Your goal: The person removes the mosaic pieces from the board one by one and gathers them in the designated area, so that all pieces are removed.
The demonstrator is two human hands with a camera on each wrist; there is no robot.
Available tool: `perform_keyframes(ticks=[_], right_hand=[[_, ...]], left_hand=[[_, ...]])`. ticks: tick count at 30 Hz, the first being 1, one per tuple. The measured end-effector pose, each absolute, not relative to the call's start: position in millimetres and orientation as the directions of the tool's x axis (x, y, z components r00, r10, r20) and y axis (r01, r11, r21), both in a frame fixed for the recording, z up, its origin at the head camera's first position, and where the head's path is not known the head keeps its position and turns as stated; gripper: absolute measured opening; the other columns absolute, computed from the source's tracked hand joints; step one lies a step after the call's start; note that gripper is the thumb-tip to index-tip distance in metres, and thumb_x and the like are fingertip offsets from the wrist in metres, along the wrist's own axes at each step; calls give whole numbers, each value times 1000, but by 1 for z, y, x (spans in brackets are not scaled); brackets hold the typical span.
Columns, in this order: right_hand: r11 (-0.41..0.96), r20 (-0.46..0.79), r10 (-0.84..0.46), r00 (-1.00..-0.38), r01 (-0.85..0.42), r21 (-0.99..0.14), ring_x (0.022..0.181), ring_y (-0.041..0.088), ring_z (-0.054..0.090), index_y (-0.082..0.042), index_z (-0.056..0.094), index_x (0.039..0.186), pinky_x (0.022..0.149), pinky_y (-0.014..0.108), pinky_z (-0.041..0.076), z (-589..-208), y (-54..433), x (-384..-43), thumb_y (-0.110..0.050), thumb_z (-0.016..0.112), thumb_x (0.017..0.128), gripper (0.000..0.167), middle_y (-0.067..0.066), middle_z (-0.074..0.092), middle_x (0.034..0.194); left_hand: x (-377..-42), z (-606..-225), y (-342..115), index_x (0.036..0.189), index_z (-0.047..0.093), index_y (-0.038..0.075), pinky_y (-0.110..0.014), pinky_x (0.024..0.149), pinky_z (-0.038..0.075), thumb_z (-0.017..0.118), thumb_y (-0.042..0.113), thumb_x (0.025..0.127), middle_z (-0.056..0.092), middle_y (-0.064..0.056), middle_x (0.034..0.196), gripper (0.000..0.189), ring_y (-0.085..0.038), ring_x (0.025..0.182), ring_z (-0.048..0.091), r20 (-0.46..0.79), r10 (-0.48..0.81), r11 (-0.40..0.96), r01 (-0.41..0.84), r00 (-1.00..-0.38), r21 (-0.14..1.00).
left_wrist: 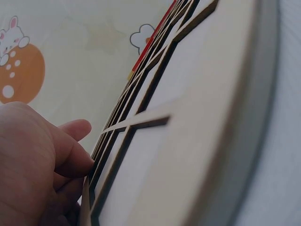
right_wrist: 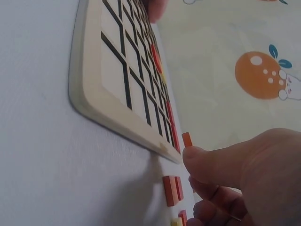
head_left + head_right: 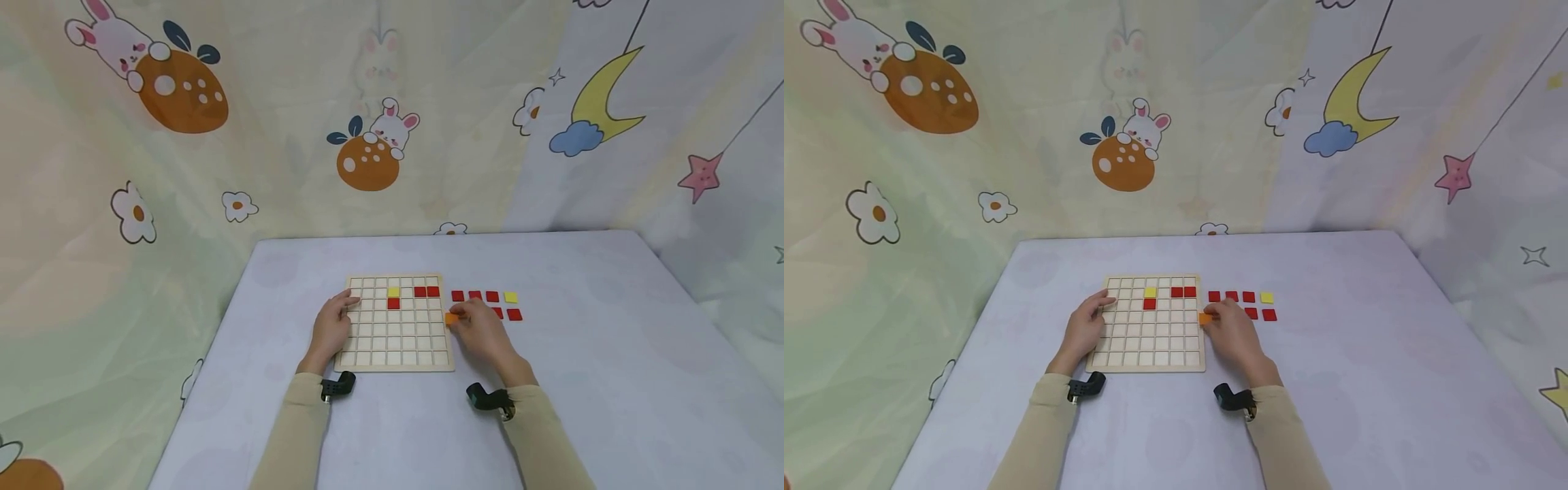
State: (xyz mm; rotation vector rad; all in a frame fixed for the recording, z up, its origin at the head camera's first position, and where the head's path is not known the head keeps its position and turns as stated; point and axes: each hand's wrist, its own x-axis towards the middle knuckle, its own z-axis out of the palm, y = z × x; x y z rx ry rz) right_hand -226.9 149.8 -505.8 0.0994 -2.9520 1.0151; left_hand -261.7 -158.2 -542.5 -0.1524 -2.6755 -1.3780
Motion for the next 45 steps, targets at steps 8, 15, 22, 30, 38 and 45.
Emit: perform_keyframes(ticks=[8,15,22,30,38,45], right_hand=[[798,49,-44,-998,-64,-599,104,27,56,-8,69,119,90,43,58,-512,164,-225,-12,70,89,31,9,62,116],[795,47,-64,-997,-79,-601,94,24,56,-6,70,115,83,39,58,-511,170,-223,-11,74,85,31,9,63,112],[802,17,-60,-998,-58,-595,95,24,55,-7,70,114,83,39,58,-510,172,-221,-14,76,84,31,8,64,112],[806,-28,-46,-999,-21,-592,92,23,53,-9,72,111,75,33,56,-508,172,-219,-13,78,82,30,7,63,106],[809,-26,-62,-998,-35,-587,88,22,53,-7,72,110,72,31,55,-511,174,-219,-10,78,82,29,7,64,104],[811,-30,-64,-997,-34,-584,90,23,53,-8,72,109,77,35,57,-511,175,-219,-9,77,82,28,7,64,104]], left_hand=[[-261,-542,-158,126,66,9,-34,125,16,39,-5,94,45,-4,149,45,-26,143,33,162,32,577,150,-986,803],[-261,-541,-159,126,65,9,-34,125,16,39,-6,94,45,-6,149,45,-28,143,32,166,36,575,156,-985,803],[-261,-542,-160,127,65,9,-34,125,16,39,-4,95,44,-5,150,44,-26,144,32,151,34,568,143,-988,811],[-262,-543,-159,127,66,10,-33,125,16,39,-4,94,45,-4,150,45,-26,144,31,147,30,564,138,-989,814],[-262,-544,-159,127,66,10,-33,125,16,40,-5,94,45,-4,150,44,-25,143,32,149,32,571,140,-988,809],[-262,-543,-159,127,65,10,-34,125,16,40,-4,94,44,-4,150,44,-26,144,30,140,33,567,134,-990,813]])
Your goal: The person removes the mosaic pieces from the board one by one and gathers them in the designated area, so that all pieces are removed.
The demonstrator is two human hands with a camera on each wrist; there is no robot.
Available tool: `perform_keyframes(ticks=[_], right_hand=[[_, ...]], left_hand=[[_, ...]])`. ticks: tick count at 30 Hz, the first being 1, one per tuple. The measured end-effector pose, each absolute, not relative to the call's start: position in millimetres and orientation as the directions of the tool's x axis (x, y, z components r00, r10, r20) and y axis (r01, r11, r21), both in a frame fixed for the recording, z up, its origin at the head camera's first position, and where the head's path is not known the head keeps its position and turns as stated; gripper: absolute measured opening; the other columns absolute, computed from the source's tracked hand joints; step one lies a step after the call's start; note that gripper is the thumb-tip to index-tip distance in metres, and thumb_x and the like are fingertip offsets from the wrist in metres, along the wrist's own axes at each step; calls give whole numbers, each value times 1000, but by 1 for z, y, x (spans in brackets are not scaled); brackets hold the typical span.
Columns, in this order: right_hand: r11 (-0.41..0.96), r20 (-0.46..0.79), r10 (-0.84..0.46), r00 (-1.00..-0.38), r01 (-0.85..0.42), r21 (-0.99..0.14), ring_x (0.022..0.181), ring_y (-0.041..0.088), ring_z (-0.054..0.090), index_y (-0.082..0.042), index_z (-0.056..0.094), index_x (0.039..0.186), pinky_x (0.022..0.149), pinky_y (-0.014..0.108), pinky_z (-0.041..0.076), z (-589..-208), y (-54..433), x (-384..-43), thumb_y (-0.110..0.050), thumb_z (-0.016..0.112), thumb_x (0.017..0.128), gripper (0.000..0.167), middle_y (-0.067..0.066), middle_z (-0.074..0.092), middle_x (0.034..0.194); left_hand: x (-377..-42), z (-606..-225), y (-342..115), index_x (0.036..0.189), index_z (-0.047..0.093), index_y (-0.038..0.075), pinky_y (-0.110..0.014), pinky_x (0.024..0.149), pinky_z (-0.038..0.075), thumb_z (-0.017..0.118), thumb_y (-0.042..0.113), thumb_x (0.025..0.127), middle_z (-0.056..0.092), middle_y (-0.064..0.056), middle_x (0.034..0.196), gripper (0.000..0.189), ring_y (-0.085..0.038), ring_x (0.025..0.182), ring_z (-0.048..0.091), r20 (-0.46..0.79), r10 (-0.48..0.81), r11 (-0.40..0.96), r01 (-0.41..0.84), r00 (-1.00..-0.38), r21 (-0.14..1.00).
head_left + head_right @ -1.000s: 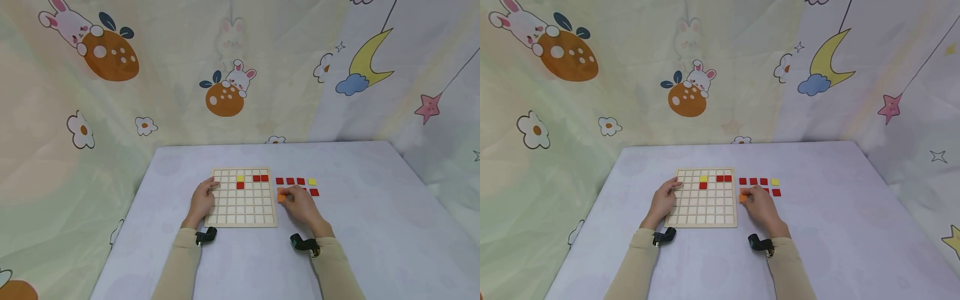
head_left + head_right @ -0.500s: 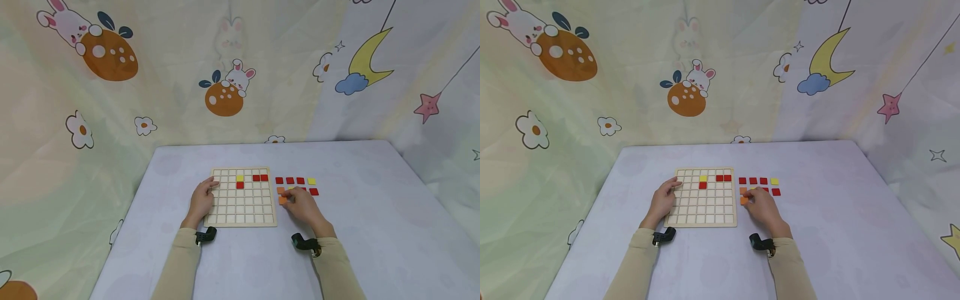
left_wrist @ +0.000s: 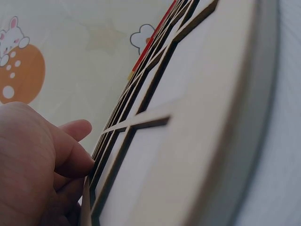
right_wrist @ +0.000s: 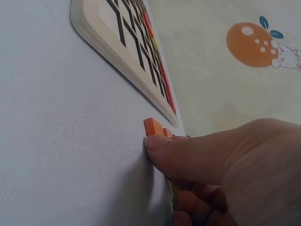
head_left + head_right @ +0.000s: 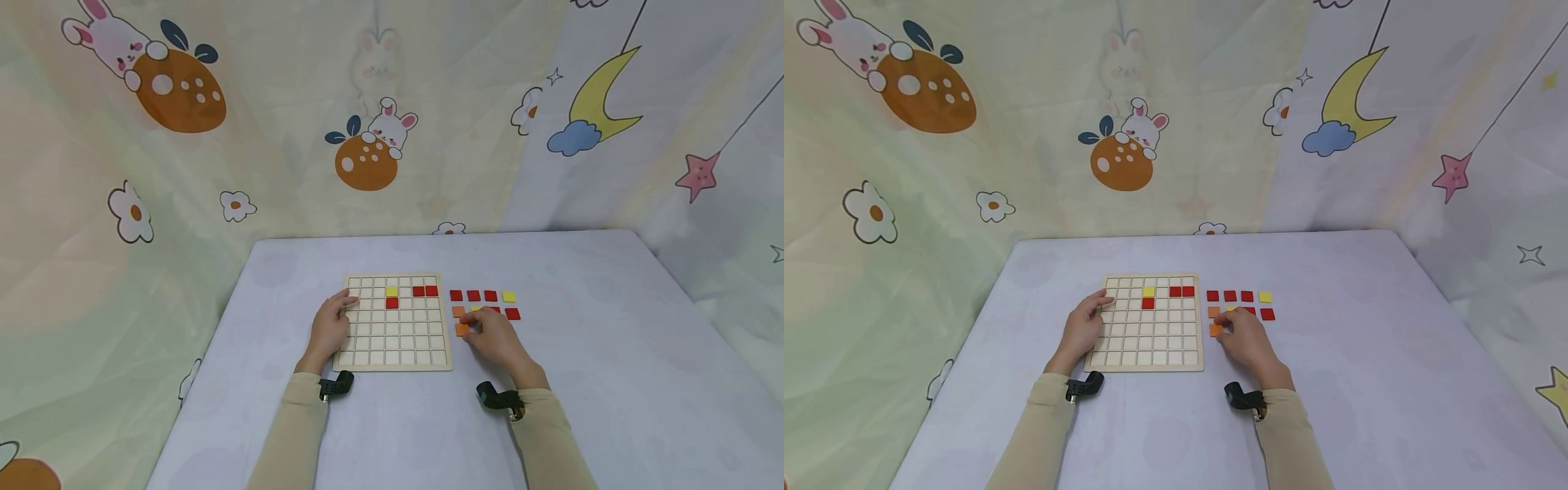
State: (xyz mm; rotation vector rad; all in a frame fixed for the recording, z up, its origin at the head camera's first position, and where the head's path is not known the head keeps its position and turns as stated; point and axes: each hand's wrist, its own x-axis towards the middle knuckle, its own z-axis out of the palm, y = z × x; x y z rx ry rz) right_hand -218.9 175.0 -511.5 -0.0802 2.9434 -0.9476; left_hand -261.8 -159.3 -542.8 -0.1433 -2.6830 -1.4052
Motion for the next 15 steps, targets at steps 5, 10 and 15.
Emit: perform_keyframes(ticks=[5,10,15], right_hand=[[807,-39,-58,-998,-24,-590,92,24,54,-9,72,110,80,37,57,-510,175,-218,-10,77,83,27,7,63,103],[801,-10,-62,-998,-44,-596,93,24,55,-8,71,110,80,38,58,-509,178,-217,-16,76,84,28,8,64,106],[792,32,-23,-999,-38,-610,88,23,55,-10,70,108,72,33,55,-509,180,-218,-19,69,90,21,6,64,104]], left_hand=[[-261,-542,-160,127,65,10,-35,125,16,40,-5,94,44,-4,150,44,-26,144,30,141,34,564,136,-989,815],[-261,-542,-160,127,66,10,-34,125,16,40,-5,94,44,-4,150,44,-25,144,31,143,36,560,138,-989,817],[-261,-542,-159,126,66,10,-34,125,16,40,-5,93,45,-4,150,44,-25,144,31,145,28,559,135,-989,818]])
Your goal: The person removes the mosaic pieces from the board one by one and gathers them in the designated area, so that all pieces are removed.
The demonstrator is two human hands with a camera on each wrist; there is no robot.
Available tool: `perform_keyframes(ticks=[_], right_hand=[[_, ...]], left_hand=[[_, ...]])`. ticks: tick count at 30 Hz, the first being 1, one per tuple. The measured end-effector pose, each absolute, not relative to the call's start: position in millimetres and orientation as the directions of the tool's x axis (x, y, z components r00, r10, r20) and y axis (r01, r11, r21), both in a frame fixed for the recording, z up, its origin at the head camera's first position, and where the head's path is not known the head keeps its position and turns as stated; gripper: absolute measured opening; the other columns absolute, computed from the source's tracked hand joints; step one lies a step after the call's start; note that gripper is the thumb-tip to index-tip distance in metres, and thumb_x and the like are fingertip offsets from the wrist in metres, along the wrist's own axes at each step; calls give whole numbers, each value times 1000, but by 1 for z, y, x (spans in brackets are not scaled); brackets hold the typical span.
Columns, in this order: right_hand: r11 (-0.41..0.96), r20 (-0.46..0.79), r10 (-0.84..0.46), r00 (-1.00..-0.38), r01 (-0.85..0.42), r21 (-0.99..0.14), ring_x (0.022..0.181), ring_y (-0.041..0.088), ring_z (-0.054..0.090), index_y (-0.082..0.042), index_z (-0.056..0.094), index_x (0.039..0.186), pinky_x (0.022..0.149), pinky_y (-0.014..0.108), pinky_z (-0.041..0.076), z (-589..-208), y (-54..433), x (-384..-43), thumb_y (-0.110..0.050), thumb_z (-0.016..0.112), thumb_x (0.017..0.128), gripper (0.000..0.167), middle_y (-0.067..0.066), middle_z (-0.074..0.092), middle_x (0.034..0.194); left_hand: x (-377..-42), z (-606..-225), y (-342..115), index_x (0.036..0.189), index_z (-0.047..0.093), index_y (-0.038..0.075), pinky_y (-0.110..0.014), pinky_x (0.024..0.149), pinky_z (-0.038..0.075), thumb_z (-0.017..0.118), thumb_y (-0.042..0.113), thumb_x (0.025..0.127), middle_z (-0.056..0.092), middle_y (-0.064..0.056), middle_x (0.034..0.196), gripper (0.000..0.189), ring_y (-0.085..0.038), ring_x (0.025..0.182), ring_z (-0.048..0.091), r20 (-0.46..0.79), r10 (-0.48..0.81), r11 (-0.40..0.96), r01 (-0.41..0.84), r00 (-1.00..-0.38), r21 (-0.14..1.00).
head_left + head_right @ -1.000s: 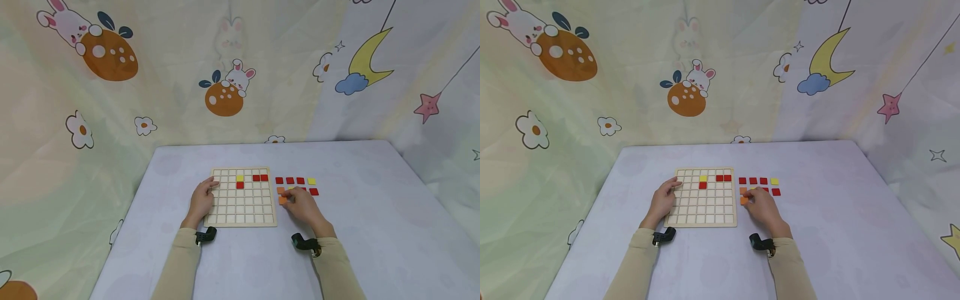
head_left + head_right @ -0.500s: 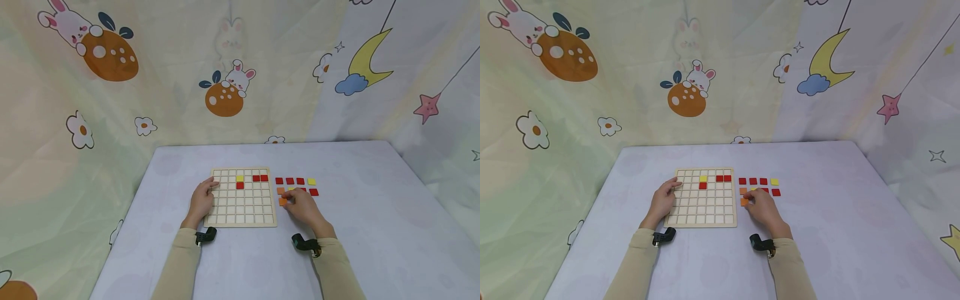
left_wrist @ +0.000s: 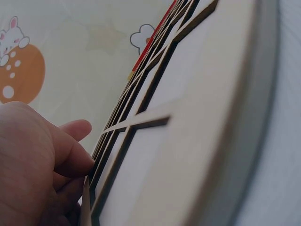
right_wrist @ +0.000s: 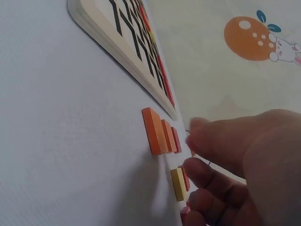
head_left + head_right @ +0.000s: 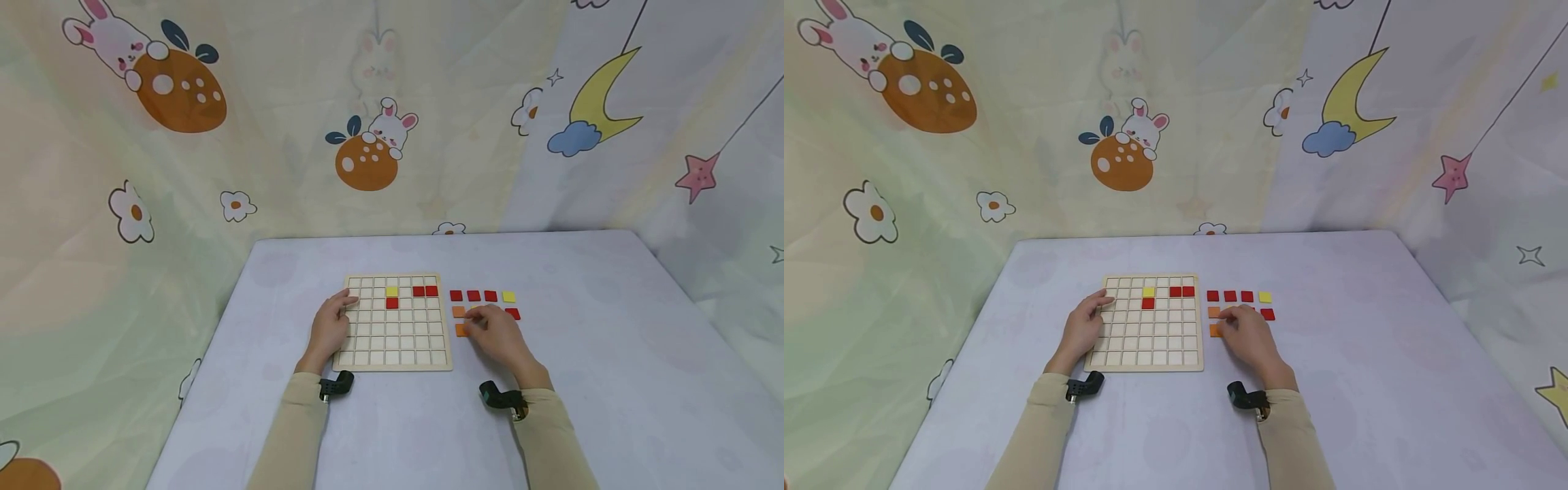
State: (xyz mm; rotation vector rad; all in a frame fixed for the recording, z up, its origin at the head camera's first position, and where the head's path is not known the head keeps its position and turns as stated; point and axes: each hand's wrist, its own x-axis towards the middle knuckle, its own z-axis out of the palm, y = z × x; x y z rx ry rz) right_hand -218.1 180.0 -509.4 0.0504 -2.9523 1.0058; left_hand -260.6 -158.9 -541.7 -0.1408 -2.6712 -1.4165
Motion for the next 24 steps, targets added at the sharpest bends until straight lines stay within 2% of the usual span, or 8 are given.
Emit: perform_keyframes(ticks=[6,15,24], right_hand=[[788,82,20,-996,-35,-614,83,21,54,-10,70,108,66,26,51,-513,176,-221,-21,67,92,19,5,63,101],[779,166,11,-986,-96,-620,79,20,52,-9,71,109,62,26,50,-516,160,-230,-20,69,91,21,4,62,93],[810,155,-31,-987,-115,-575,85,20,55,-11,70,111,72,32,56,-511,141,-238,-20,68,90,23,4,61,97]], left_hand=[[-261,-543,-157,126,66,9,-36,125,16,39,-6,93,45,-4,150,45,-26,144,31,146,26,545,137,-989,827],[-261,-543,-156,126,66,10,-37,125,17,41,-7,92,45,-4,149,46,-27,144,31,152,22,550,139,-988,824],[-261,-542,-158,126,66,9,-38,125,16,40,-6,91,45,-5,150,46,-27,144,31,150,16,558,133,-989,819]])
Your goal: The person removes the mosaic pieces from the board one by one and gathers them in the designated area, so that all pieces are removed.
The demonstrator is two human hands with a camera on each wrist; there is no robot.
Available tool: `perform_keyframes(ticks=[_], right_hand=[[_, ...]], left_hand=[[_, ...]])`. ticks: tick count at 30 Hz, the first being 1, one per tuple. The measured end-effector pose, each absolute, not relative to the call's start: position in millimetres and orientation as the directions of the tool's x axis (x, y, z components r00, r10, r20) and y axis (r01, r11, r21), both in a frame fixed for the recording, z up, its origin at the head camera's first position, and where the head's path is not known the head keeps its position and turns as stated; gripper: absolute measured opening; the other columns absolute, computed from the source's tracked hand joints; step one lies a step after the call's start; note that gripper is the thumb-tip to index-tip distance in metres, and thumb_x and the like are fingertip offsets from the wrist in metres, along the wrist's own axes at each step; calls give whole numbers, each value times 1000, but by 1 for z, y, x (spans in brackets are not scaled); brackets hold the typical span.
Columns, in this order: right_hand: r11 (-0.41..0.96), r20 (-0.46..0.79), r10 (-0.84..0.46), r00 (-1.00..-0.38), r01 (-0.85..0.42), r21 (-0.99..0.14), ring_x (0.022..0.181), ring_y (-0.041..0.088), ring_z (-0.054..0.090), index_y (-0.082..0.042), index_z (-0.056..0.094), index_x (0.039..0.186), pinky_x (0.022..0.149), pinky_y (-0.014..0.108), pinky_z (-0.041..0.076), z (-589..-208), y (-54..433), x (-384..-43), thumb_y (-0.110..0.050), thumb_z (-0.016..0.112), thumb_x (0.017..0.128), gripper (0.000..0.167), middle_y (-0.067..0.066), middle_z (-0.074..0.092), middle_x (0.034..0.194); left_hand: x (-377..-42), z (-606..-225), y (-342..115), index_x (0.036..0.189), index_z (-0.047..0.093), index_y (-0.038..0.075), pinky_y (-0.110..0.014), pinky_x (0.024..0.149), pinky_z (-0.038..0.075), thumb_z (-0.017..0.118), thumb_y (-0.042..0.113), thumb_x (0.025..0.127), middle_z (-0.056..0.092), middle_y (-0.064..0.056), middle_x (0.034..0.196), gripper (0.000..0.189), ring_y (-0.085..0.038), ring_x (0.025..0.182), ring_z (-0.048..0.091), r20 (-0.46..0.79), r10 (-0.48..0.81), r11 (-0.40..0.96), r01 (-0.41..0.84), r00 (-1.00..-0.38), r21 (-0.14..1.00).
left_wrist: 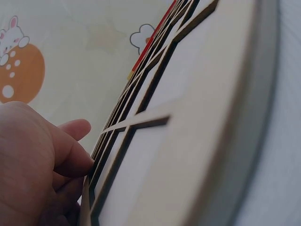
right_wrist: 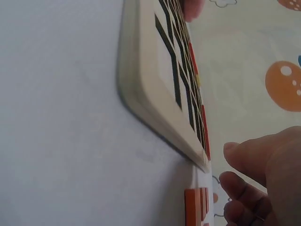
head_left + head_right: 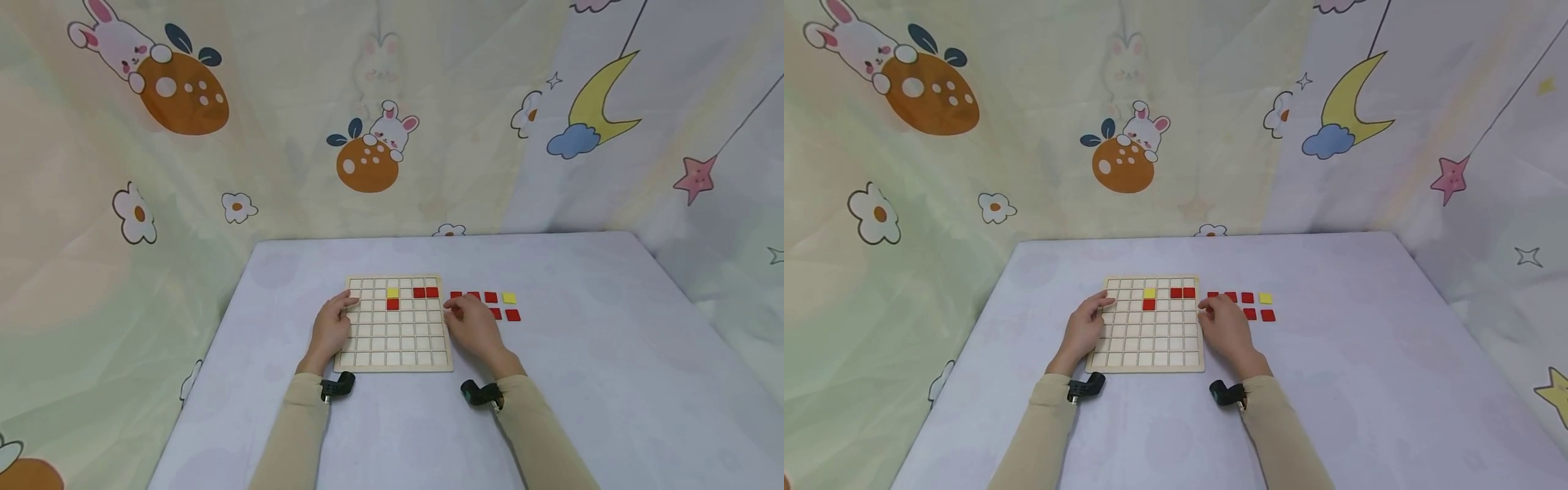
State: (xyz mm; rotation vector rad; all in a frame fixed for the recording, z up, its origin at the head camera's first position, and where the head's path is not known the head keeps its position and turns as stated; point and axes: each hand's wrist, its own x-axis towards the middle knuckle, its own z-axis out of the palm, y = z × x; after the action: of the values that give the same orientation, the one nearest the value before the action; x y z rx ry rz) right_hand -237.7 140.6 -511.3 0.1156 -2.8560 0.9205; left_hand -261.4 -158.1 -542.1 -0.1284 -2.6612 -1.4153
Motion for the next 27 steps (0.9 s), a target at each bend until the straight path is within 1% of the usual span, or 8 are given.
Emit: perform_keyframes(ticks=[4,7,10,15,19,22,25,27], right_hand=[[814,152,-29,-988,-112,-570,86,20,57,-12,70,111,74,32,57,-510,136,-246,-22,67,91,22,4,62,103],[811,141,-23,-990,-101,-576,91,21,61,-10,70,113,80,35,60,-509,135,-252,-22,66,92,25,6,62,110],[807,134,-14,-991,-91,-583,97,23,62,-9,69,117,84,37,61,-509,134,-256,-22,66,92,28,7,63,112],[809,148,-21,-989,-104,-579,95,22,59,-10,68,119,83,36,60,-507,132,-263,-20,69,90,31,7,64,109],[815,143,-29,-989,-106,-569,89,22,55,-10,68,120,78,35,57,-507,130,-267,-21,70,90,33,7,64,108],[814,129,-23,-991,-93,-574,88,22,54,-10,67,121,75,34,56,-507,128,-271,-22,70,90,34,7,63,108],[804,111,-6,-994,-71,-590,92,23,54,-10,67,121,79,34,57,-506,127,-276,-24,70,90,34,7,62,111],[797,101,0,-995,-61,-602,95,24,54,-10,67,121,83,37,57,-505,127,-280,-24,70,90,34,8,62,112]], left_hand=[[-262,-543,-158,125,66,8,-37,125,17,40,-6,91,45,-6,149,45,-27,143,32,150,15,568,132,-989,812],[-262,-545,-158,124,67,9,-36,125,17,41,-6,92,46,-5,149,44,-27,143,33,152,10,568,131,-988,812],[-262,-545,-158,124,67,10,-35,125,17,40,-6,93,46,-3,149,44,-26,143,33,149,6,567,126,-989,814],[-261,-543,-158,125,67,9,-35,125,17,40,-6,93,46,-4,149,44,-26,143,33,152,11,556,133,-988,820],[-259,-542,-158,125,66,8,-35,125,16,41,-7,92,46,-5,148,44,-26,143,33,150,16,544,135,-988,828],[-258,-542,-158,125,67,8,-34,125,16,41,-7,92,46,-4,149,44,-25,143,33,148,14,543,132,-989,829],[-259,-542,-158,124,67,9,-33,125,16,41,-7,92,46,-4,149,44,-25,142,34,153,10,547,133,-988,827],[-259,-542,-158,124,67,8,-35,125,16,41,-7,92,47,-5,148,44,-26,142,34,160,10,545,140,-987,827]])
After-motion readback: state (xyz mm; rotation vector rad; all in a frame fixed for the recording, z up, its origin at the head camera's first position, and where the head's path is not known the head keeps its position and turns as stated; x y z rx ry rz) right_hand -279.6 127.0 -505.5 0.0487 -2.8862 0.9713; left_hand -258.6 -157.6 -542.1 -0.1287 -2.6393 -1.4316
